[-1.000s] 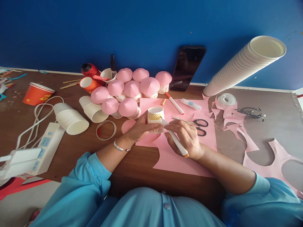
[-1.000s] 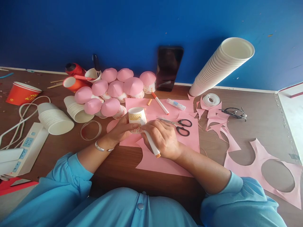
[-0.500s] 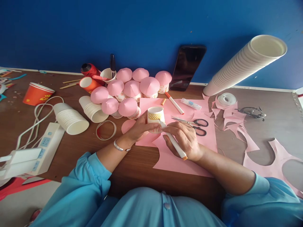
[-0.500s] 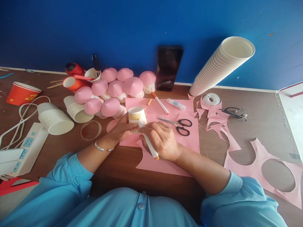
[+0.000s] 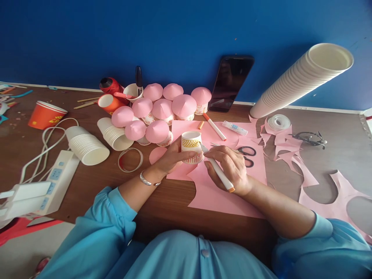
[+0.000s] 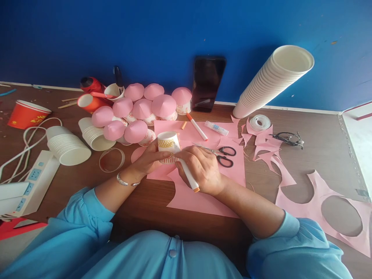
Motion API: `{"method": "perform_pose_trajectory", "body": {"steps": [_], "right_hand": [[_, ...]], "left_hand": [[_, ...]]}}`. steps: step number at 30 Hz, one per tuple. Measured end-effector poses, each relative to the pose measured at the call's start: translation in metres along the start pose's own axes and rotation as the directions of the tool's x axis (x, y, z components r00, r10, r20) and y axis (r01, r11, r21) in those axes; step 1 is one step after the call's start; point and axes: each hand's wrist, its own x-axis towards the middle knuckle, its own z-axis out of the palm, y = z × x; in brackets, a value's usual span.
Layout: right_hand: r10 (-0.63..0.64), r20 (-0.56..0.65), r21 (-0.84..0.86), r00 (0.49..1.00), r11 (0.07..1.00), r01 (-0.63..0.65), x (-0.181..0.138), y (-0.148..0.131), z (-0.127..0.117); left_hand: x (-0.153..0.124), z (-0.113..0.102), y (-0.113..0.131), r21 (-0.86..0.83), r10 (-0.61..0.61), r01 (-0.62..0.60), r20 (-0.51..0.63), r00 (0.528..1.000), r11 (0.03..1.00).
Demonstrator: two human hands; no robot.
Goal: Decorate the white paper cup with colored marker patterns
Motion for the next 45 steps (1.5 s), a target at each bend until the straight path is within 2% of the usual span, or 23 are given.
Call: {"method": "perform_pose_trajectory", "body": {"steps": [30, 45], "right_hand": [[-0.015, 0.032, 0.022, 0.999, 1.000, 0.015, -0.0058, -0.0045, 0.0034], [0.007, 0.005, 0.020, 1.000, 1.000, -0.007, -0.0049, -0.0021, 0.0020]], "left_hand": [[0.0007, -0.0030, -0.0042, -0.001, 0.003, -0.003, -0.043, 0.999, 1.000], [0.0013, 0.0007, 0.0005, 0.030, 0.018, -0.017, -0.016, 1.000, 0.999]]}}
